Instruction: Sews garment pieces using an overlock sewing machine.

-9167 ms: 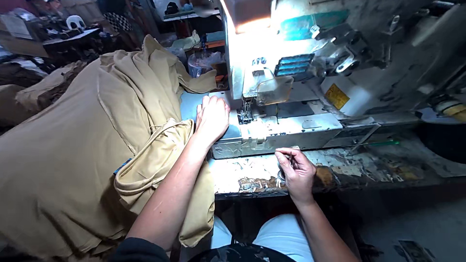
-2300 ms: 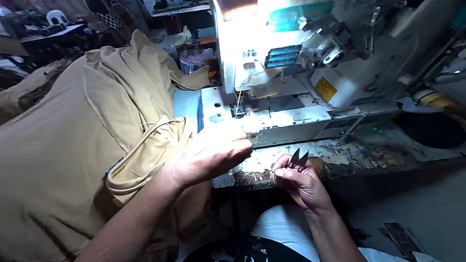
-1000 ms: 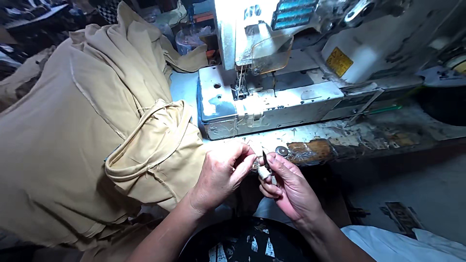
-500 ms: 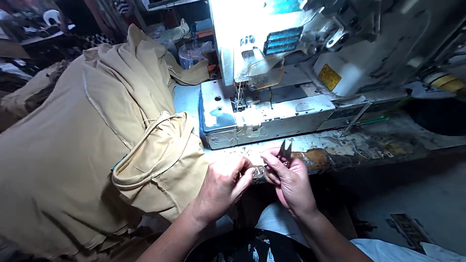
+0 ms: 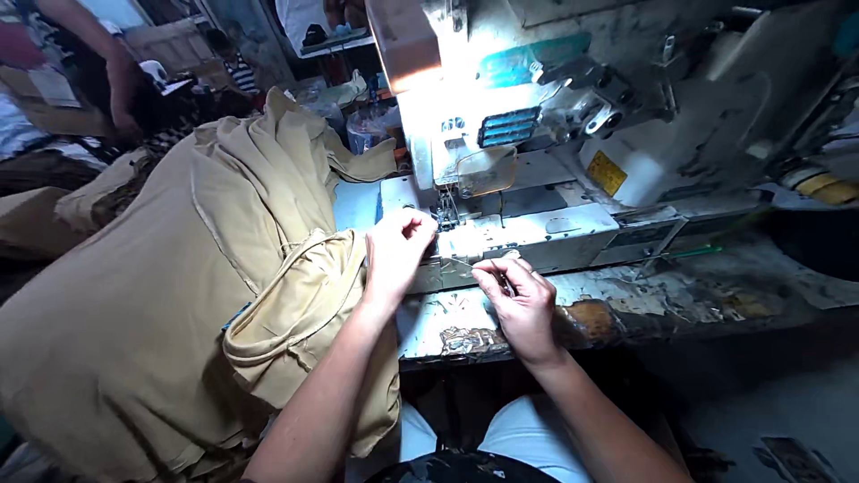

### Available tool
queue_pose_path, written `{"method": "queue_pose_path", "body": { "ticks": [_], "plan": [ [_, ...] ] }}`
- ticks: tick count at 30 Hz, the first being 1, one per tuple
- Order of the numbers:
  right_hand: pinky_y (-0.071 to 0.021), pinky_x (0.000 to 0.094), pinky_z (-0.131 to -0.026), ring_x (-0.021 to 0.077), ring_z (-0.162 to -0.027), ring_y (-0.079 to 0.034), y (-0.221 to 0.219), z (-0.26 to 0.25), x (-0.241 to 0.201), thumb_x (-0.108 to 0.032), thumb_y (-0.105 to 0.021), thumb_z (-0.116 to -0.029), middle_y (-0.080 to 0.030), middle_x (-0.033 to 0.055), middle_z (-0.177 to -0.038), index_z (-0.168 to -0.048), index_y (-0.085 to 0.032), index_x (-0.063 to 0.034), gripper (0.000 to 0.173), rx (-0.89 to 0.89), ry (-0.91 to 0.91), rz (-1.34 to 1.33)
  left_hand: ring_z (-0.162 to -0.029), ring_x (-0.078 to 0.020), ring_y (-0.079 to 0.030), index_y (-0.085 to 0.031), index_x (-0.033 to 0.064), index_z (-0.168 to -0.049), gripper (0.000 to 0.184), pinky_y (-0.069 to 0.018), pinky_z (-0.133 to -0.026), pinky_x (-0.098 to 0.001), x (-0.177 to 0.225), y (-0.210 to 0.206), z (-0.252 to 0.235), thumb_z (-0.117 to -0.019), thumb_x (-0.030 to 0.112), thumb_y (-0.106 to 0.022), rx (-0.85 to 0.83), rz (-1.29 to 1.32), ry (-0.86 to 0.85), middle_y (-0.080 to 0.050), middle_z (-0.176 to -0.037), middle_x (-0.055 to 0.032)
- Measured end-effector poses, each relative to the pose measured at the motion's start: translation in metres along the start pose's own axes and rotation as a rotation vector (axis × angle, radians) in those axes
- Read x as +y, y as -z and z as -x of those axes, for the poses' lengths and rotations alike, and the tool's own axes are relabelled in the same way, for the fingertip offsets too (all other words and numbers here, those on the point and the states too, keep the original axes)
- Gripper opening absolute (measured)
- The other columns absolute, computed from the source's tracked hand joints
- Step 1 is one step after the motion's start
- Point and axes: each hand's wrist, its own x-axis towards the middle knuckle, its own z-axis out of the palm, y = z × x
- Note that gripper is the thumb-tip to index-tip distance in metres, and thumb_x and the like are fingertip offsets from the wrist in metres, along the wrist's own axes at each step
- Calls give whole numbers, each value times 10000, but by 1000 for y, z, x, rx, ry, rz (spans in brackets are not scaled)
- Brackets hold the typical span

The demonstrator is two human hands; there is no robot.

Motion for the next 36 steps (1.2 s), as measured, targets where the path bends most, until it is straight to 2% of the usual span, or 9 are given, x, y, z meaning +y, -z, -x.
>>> {"method": "queue_pose_path", "body": {
  "ticks": [2, 5, 8, 12, 19, 26, 36],
  "plan": [
    [-463, 77, -715, -28, -744, -591, 0, 1, 3, -99, -731, -883, -681, 60, -805, -901, -762, 16, 120, 45, -4, 1, -756, -94, -602, -732, 41, -879, 84, -482, -724, -297, 0, -4, -16, -921, 109, -709, -31, -102, 11, -658, -820, -36],
    [-472, 92, -716, -19, -747, -602, -2, 1, 10, -90, -738, -871, -688, 60, -813, -899, -759, 20, 116, 89, 2, -17, -704, -103, -570, -717, 65, -825, 108, -449, -693, -341, 8, -5, -30, -917, 122, -723, -109, -152, 138, -634, -745, -9],
    [-478, 92, -715, -23, -748, -603, -6, 4, 19, -90, -736, -871, -690, 60, -823, -902, -749, 26, 121, 129, 12, -49, -687, -116, -571, -718, 70, -797, 119, -447, -690, -376, 6, -6, -34, -896, 133, -741, -133, -157, 184, -633, -713, -6],
    [-478, 89, -715, -34, -743, -597, -9, 8, 23, -108, -731, -886, -686, 49, -816, -908, -747, 22, 133, 163, 20, -73, -672, -93, -563, -703, 95, -734, 150, -435, -682, -372, 1, -7, -36, -872, 136, -743, -128, -148, 178, -619, -679, 21],
    [-472, 94, -701, -33, -729, -584, -9, 9, 24, -118, -731, -898, -686, 39, -820, -932, -752, 3, 127, 167, 16, -67, -650, -90, -556, -686, 99, -696, 183, -438, -669, -377, 0, -7, -42, -866, 135, -742, -157, -125, 227, -605, -651, 23],
    [-464, 90, -693, -34, -726, -579, -11, 9, 26, -116, -726, -905, -682, 39, -826, -936, -749, 5, 127, 172, 23, -81, -663, -121, -559, -681, 94, -695, 195, -434, -679, -407, 0, -9, -42, -873, 154, -733, -149, -166, 234, -596, -653, 9],
    [-468, 81, -684, -35, -722, -582, -11, 10, 25, -100, -729, -895, -675, 41, -823, -937, -748, 6, 116, 174, 18, -92, -633, -104, -533, -665, 105, -679, 215, -420, -658, -390, -1, -9, -45, -872, 164, -739, -149, -164, 248, -574, -631, 28]
  ]
}}
